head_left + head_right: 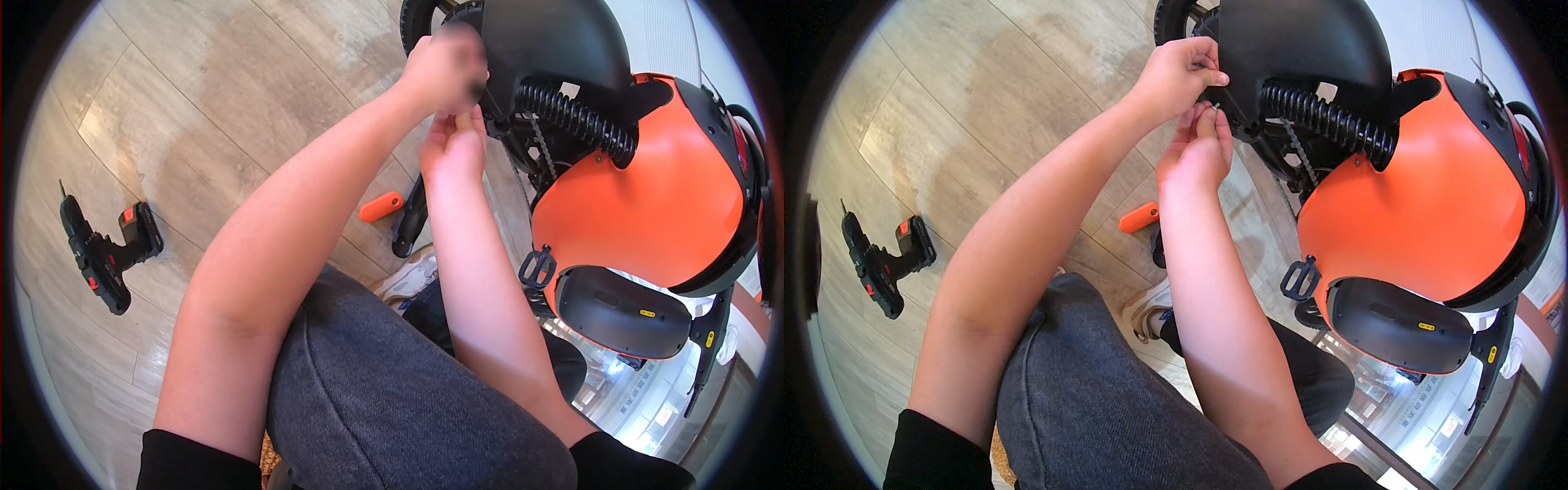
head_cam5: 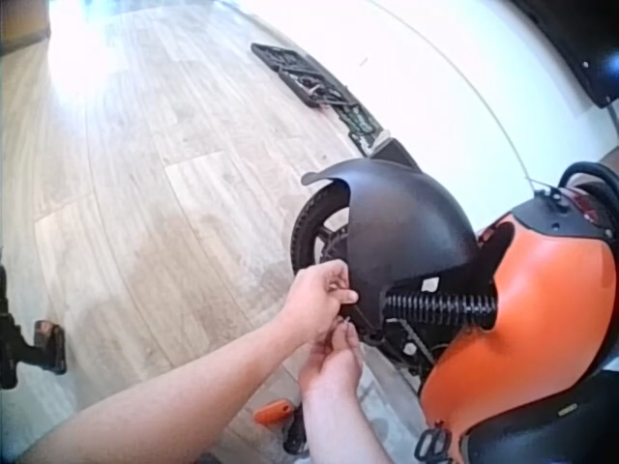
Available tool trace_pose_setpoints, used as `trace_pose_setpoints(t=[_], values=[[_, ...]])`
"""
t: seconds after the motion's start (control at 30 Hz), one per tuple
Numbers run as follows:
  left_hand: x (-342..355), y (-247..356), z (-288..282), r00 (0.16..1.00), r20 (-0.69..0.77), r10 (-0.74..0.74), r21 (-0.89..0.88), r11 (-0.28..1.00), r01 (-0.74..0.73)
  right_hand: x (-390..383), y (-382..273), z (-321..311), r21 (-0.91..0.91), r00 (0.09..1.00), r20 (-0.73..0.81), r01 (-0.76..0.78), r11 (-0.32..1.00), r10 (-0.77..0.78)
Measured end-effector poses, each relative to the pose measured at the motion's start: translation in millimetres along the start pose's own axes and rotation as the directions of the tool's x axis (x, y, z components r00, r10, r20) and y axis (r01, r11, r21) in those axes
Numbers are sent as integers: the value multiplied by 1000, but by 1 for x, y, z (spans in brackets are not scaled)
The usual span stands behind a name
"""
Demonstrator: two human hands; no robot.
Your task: Installing a black plastic fender or cover onto the rear chassis of an orange motorcycle.
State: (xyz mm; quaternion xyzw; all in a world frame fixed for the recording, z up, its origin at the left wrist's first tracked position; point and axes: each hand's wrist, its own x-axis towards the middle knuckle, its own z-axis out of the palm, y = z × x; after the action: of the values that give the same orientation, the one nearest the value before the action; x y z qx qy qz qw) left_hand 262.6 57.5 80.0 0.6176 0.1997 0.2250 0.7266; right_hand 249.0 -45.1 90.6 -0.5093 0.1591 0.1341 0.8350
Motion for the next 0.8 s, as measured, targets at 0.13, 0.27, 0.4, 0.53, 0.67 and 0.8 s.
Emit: trace_pose_setpoints(t=[0.13,0.27,0.4,0.53,0.67,0.8], values=[[2,-5,2,996,-65,66,-11,998,-67,-8,-6,2,-45,998,-62,16,999,-19],[1,-3,4,997,-69,26,-47,998,-30,-12,-7,2,-79,996,-88,-19,997,12],[1,-3,5,997,-72,16,-77,997,-22,-5,-6,-2,0,999,-17,-49,999,49],[1,-2,3,999,-33,40,-82,996,-43,3,-5,-4,34,992,-87,-89,995,92],[2,-2,3,999,1,46,-87,995,-46,3,-9,-5,-5,990,-102,-99,995,98],[2,-2,4,999,-8,48,-72,996,-48,7,-18,-7,-89,996,-53,-82,993,77]])
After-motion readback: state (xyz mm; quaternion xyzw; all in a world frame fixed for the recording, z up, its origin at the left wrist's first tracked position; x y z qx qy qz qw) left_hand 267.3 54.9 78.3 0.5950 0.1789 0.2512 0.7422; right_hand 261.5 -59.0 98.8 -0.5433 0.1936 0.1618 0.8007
